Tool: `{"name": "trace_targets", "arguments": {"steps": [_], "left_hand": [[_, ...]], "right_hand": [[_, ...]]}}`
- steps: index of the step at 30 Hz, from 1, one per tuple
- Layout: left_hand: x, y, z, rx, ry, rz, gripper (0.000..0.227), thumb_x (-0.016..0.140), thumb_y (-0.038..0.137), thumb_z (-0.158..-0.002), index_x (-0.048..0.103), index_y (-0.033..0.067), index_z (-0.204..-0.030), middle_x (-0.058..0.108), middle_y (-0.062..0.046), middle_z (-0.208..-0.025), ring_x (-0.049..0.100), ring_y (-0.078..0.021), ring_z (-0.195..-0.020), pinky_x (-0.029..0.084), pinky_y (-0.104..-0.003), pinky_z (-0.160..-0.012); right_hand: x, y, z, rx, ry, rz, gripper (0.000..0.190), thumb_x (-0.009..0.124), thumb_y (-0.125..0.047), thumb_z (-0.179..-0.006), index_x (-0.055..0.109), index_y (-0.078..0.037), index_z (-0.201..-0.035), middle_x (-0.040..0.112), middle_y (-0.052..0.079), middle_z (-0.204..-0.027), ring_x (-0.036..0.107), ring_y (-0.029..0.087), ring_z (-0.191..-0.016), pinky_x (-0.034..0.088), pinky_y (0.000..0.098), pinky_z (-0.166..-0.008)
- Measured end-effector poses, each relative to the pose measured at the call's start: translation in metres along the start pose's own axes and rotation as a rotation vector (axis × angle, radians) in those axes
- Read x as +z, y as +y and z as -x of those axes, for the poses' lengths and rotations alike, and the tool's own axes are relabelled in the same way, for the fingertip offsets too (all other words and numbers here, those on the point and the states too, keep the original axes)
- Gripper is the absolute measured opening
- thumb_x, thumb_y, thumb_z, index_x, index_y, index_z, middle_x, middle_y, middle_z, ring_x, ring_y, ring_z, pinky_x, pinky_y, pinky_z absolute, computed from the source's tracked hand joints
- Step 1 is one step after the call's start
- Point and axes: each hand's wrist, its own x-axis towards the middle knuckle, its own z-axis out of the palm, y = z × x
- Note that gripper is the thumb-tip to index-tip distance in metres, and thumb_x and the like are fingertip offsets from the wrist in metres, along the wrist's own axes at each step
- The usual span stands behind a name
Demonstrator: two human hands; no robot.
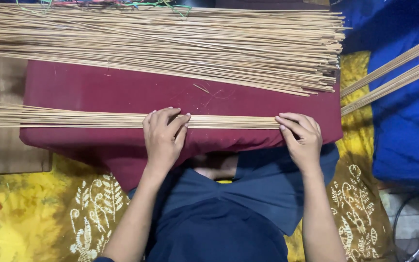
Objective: Sorting and bundling thin wooden sticks by picking them from a pile and aligning them together on a raised surface.
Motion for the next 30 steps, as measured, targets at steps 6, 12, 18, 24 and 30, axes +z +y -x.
{"name": "trace_targets", "arguments": {"steps": [6,12,18,24,30], "left_hand": [[0.002,0.012,0.006,0.158,0.075,-0.108,0.025,0.067,0.014,-0.101,0.073,0.012,-0.125,0.071,-0.01,-0.125,0.065,-0.0303,-0.123,0.043,-0.048,-0.112],[0.004,0.014,0.006,0.144,0.101,-0.137,0.023,0.07,0.017,-0.101,0.076,0.0104,-0.122,0.075,-0.008,-0.122,0.067,-0.0292,-0.122,0.043,-0.048,-0.114],[0.009,0.013,0.009,0.128,0.109,-0.131,0.022,0.07,0.017,-0.102,0.076,0.0097,-0.122,0.076,-0.008,-0.122,0.068,-0.0294,-0.121,0.041,-0.049,-0.116],[0.011,0.01,0.01,0.129,0.105,-0.141,0.024,0.071,0.018,-0.101,0.076,0.0117,-0.124,0.077,-0.006,-0.123,0.068,-0.0281,-0.122,0.041,-0.05,-0.116],[0.007,0.008,0.008,0.184,0.08,-0.182,0.025,0.072,0.02,-0.1,0.075,0.0154,-0.125,0.075,-0.007,-0.123,0.068,-0.0291,-0.122,0.042,-0.052,-0.116]], "right_hand": [[0.002,-0.004,0.0,-0.014,0.047,0.004,0.02,0.076,-0.012,-0.098,0.082,-0.021,-0.115,0.077,0.002,-0.113,0.068,0.031,-0.109,0.047,0.0458,-0.101],[0.006,-0.005,0.002,-0.102,0.097,0.018,0.02,0.074,-0.008,-0.098,0.081,-0.016,-0.115,0.078,0.007,-0.116,0.069,0.035,-0.112,0.049,0.0503,-0.102],[0.003,-0.002,0.003,-0.201,0.066,0.065,0.027,0.067,-0.001,-0.101,0.078,-0.011,-0.124,0.075,0.014,-0.128,0.067,0.042,-0.12,0.048,0.0535,-0.106],[0.006,0.004,0.005,-0.211,0.085,0.082,0.027,0.071,0.003,-0.098,0.08,-0.011,-0.119,0.077,0.012,-0.122,0.07,0.039,-0.115,0.05,0.0496,-0.107],[0.009,0.005,0.006,-0.198,0.127,0.09,0.025,0.074,0.001,-0.097,0.082,-0.016,-0.115,0.079,0.007,-0.117,0.071,0.034,-0.11,0.051,0.047,-0.107]]}}
